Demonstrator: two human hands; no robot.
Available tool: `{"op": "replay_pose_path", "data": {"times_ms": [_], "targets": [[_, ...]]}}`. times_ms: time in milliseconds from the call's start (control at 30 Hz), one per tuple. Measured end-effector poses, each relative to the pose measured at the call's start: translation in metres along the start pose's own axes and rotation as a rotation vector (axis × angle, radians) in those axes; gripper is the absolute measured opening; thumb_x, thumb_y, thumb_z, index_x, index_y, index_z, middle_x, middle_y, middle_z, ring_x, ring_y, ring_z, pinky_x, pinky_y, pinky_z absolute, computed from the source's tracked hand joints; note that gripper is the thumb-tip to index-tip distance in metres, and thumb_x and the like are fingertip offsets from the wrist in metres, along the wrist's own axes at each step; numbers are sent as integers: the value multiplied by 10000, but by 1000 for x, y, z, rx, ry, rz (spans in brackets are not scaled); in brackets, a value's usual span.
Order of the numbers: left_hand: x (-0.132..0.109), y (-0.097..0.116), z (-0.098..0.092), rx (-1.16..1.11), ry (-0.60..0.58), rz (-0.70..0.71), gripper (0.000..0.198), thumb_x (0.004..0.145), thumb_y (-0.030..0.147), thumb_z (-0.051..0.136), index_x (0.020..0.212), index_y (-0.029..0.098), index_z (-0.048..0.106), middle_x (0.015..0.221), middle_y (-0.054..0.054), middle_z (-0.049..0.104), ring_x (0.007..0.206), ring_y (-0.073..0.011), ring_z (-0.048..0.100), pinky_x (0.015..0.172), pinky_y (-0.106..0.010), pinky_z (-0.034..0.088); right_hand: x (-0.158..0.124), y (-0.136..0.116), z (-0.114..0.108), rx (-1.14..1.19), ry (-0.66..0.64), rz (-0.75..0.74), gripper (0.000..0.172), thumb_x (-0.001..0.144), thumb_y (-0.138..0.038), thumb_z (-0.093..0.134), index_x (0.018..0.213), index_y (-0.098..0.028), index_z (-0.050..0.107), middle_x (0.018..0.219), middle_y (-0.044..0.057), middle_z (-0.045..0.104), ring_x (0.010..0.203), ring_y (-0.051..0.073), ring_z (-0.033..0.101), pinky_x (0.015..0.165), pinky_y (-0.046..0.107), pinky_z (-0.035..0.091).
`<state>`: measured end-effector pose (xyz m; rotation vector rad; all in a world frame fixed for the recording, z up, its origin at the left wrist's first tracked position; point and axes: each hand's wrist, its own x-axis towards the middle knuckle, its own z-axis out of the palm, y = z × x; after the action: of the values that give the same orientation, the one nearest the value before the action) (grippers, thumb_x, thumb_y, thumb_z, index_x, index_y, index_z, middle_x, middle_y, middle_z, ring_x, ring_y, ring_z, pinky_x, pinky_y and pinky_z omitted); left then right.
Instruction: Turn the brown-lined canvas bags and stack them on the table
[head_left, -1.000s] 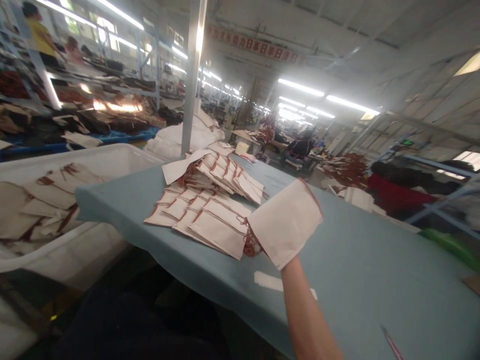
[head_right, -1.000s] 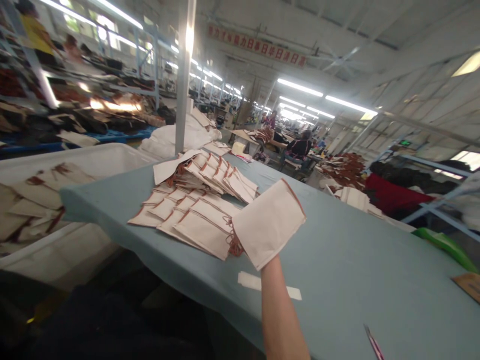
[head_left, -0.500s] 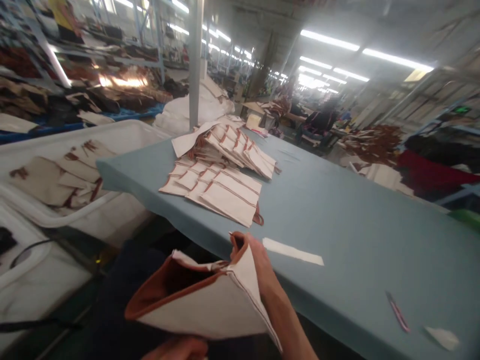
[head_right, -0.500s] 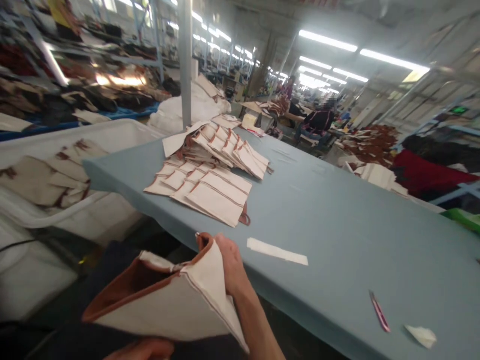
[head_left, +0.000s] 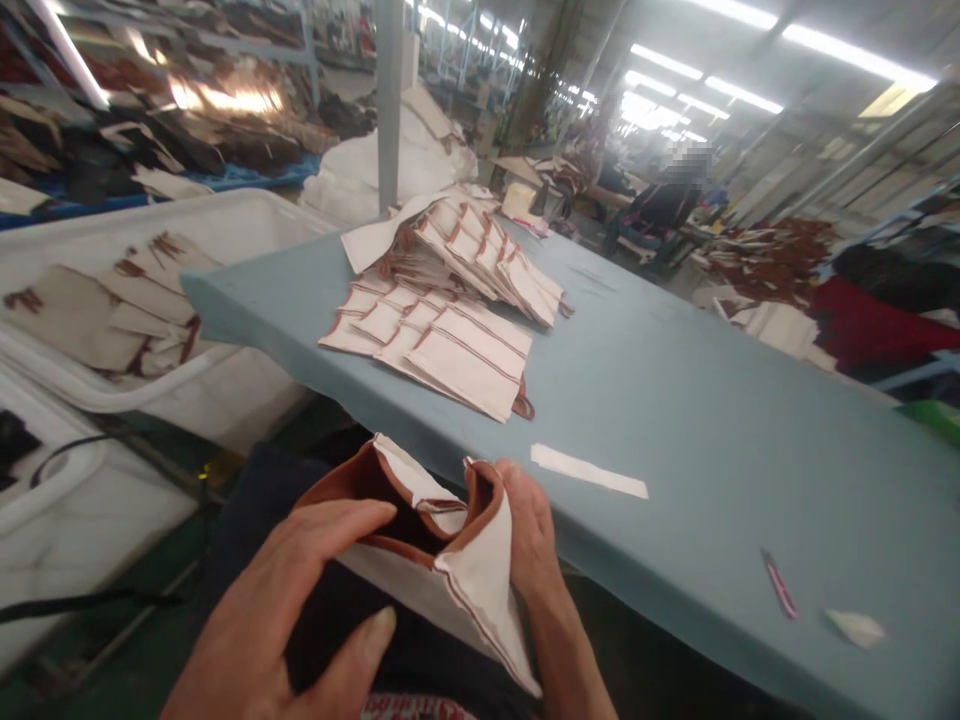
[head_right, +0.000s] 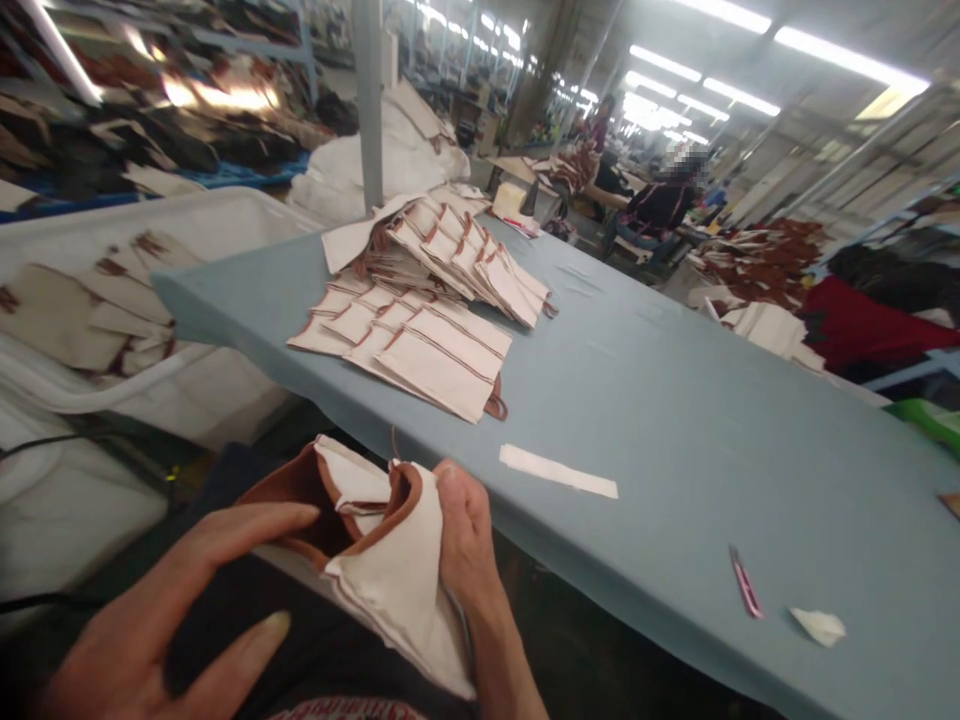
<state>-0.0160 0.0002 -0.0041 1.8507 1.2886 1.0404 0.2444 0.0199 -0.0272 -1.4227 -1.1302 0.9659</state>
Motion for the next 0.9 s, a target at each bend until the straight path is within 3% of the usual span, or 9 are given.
{"op": "replay_pose_path", "data": {"times_ms": [67, 167, 300, 433, 533, 633, 767, 900], "targets": [[12, 4, 3, 19, -58, 55, 291, 972, 387, 760, 1251, 328, 817, 1296, -48, 843, 1206, -297, 772, 1139, -296, 569, 1, 0, 4, -32, -3, -3, 630, 1107, -797, 409, 742, -285, 433, 700, -40, 383, 641, 177, 361, 615, 335, 394], [22, 8, 5, -21, -237, 2, 213, 991, 391, 716, 1133, 292, 838, 1140, -43, 870, 1036, -260, 802, 948, -238, 600, 2, 10, 14, -198, 20, 13, 552, 1118, -673, 452, 735, -280, 394, 688, -54, 392, 670, 165, 390, 646, 325, 338], [32, 7, 4, -120, -435, -202, 280, 1057, 381, 588, 979, 247, 821, 981, -22, 856, 913, -227, 787, 828, -228, 573, -6, 36, 37, -314, -48, 81, 514, 1110, -599, 447, 714, -272, 415, 667, -49, 473, 682, 167, 452, 671, 330, 321], [40, 0, 0, -165, -552, -249, 305, 1050, 371, 570, 903, 232, 797, 915, -12, 842, 841, -217, 754, 737, -230, 546, -16, 52, 46, -292, -130, 131, 531, 1100, -610, 458, 697, -265, 456, 656, -42, 509, 653, 168, 484, 637, 320, 343], [42, -3, -5, -170, -544, -241, 289, 1028, 358, 583, 887, 224, 796, 879, -18, 839, 804, -220, 725, 715, -240, 539, -17, 41, 41, -282, -119, 139, 405, 1064, -561, 551, 813, -248, 606, 748, -20, 632, 714, 182, 558, 688, 316, 409], [43, -5, -10, -178, -485, -217, 299, 1045, 364, 576, 875, 233, 784, 863, -13, 827, 810, -216, 718, 740, -240, 538, -15, 12, 32, -186, -111, 102, 304, 1017, -516, 642, 887, -241, 662, 824, 5, 702, 770, 191, 607, 759, 323, 470], [45, -6, -14, -148, -448, -184, 251, 1029, 342, 610, 878, 245, 786, 870, 11, 820, 815, -191, 726, 772, -219, 531, -12, -27, 27, 36, -328, 69, 364, 986, -568, 732, 870, -230, 659, 783, -9, 674, 710, 163, 579, 698, 300, 464], [45, -3, -17, -220, -399, -235, 219, 1001, 356, 652, 906, 251, 818, 894, 18, 837, 852, -195, 758, 788, -208, 557, -9, -47, 34, 67, -516, 130, 488, 933, -680, 818, 851, -235, 634, 738, -36, 642, 661, 137, 524, 628, 272, 417]]}}
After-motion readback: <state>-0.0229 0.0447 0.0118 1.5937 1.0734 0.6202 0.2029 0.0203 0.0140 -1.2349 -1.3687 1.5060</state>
